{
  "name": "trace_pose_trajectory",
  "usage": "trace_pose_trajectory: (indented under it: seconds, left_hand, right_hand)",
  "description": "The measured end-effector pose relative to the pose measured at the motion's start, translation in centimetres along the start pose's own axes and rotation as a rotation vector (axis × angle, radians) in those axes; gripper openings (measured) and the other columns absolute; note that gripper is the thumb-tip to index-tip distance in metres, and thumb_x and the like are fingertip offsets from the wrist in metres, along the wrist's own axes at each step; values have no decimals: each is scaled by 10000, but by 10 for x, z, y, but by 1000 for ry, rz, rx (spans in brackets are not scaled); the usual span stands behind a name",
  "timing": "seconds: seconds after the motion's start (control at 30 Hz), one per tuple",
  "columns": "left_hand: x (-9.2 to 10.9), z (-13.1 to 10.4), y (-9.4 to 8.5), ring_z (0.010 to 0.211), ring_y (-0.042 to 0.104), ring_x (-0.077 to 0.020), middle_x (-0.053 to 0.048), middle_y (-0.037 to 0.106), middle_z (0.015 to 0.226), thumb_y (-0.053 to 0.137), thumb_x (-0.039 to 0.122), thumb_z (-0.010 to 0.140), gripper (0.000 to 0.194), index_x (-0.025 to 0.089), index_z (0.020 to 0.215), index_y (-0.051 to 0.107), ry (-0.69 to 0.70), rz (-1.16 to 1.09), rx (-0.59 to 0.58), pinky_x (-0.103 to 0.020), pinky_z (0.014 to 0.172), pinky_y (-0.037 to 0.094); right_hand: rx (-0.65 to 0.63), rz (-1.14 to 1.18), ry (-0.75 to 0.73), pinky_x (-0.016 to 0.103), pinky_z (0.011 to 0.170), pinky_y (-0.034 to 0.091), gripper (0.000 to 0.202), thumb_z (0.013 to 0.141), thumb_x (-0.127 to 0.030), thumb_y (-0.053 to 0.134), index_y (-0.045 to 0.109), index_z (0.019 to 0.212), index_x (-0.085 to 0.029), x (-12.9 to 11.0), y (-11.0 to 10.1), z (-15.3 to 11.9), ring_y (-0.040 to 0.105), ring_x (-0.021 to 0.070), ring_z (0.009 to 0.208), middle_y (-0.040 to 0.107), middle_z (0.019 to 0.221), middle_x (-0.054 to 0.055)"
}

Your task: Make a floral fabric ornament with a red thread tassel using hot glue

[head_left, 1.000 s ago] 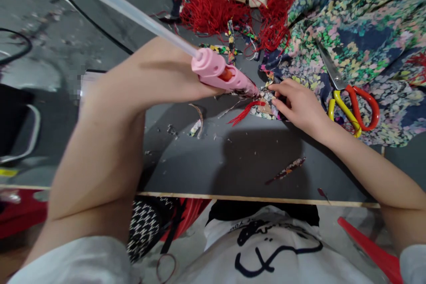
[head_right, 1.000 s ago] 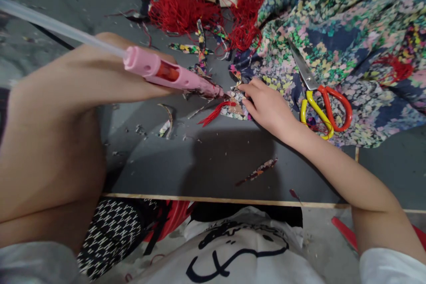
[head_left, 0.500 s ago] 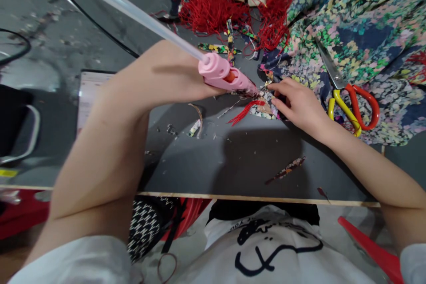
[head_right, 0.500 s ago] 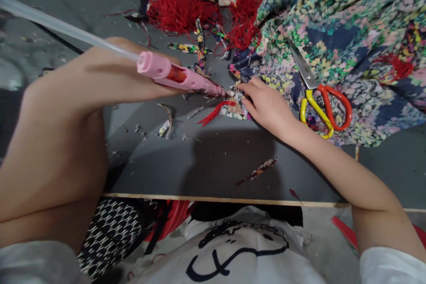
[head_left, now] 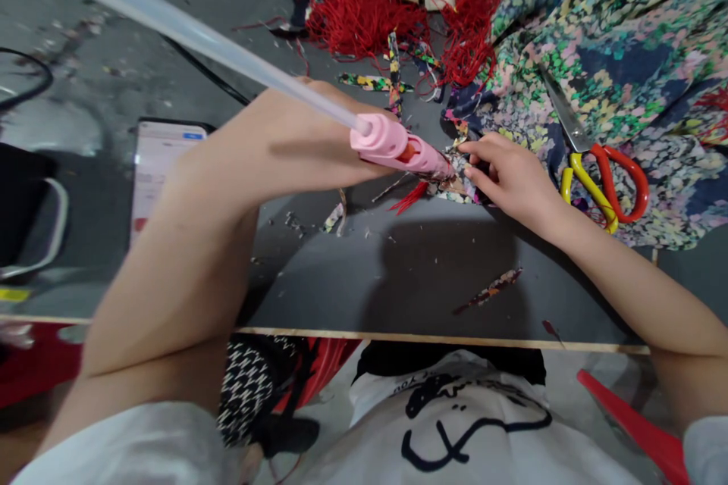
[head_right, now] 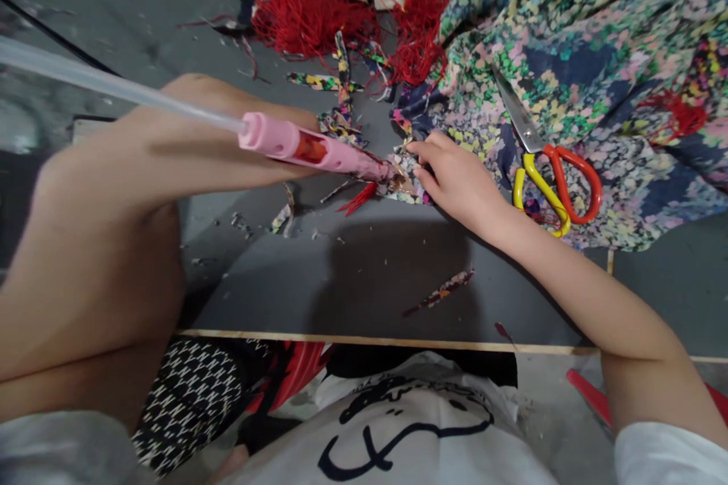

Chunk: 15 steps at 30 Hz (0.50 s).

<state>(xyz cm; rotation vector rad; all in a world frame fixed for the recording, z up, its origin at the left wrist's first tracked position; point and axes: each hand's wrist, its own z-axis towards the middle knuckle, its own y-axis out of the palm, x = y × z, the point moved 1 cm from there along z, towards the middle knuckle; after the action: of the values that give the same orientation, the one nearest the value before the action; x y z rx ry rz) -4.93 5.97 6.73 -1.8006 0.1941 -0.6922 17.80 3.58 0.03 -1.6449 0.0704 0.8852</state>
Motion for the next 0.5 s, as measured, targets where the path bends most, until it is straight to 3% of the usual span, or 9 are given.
trace_pose_trajectory:
  seconds: [0.17,0.33,0.5]
  left_hand:
    - [4,2,0,521,219,-19,67,286,542,310,556,754,448,157,589,431,33,157,-82,-173,627,346]
    - [-2,1,3,524,255,-31,59,273,525,295,541,756,436,163,572,410,88,177,-66,-205,659,386]
    - [2,4,0,612,430,-45,47,316,571,260,608,763,533,148,604,477,61,92,-74,-251,742,457]
  right_hand:
    - [-1,28,-2,289,710,406,322,862,-174,463,633,1134,-144,1,-2,1,560,188,814,617,981,91]
    - [10,27,-7,294,721,416,322,855,-159,474,637,1131,-146,1,-1,1,571,193,833,622,987,93]
    - [20,30,-17,309,738,428,322,862,-170,467,633,1136,-148,2,0,1,574,195,828,627,998,98]
